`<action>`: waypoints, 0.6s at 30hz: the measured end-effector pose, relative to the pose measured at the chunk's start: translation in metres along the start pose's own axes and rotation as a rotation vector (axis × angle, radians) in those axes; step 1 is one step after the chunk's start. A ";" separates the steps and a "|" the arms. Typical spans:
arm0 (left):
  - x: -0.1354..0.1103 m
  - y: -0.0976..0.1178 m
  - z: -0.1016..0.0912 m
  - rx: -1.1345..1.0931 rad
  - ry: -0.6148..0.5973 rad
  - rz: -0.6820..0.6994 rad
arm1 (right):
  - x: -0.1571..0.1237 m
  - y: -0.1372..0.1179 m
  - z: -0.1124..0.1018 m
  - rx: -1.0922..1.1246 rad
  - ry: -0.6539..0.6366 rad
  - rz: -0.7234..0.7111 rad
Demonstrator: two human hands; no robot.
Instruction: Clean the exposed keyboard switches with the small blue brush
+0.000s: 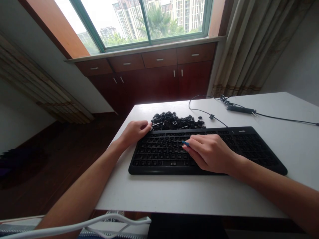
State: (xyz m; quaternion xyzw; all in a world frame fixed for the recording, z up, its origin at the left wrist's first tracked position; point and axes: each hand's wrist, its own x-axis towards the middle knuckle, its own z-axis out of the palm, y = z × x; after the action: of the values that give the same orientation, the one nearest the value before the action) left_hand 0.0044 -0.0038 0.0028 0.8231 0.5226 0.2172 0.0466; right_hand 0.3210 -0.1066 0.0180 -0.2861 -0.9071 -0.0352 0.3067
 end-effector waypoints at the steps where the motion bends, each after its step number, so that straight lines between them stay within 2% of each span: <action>1: 0.000 0.000 0.000 0.000 -0.001 -0.001 | 0.000 0.000 0.000 -0.002 0.002 0.000; 5: 0.000 0.000 0.000 -0.004 -0.006 -0.009 | 0.000 0.000 0.001 0.003 0.062 -0.020; 10: 0.000 0.000 0.000 -0.009 -0.009 -0.010 | -0.001 0.002 0.002 0.009 -0.003 -0.008; 15: 0.000 -0.001 0.001 -0.007 -0.008 -0.009 | -0.001 0.001 0.001 0.018 0.051 -0.028; 18: 0.000 -0.002 0.001 -0.014 -0.005 -0.011 | 0.000 0.000 0.001 0.021 0.001 -0.019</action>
State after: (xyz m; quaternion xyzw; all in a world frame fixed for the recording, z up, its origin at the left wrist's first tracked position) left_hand 0.0033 -0.0028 0.0018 0.8204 0.5255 0.2186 0.0549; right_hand 0.3206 -0.1064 0.0176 -0.2744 -0.9099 -0.0285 0.3098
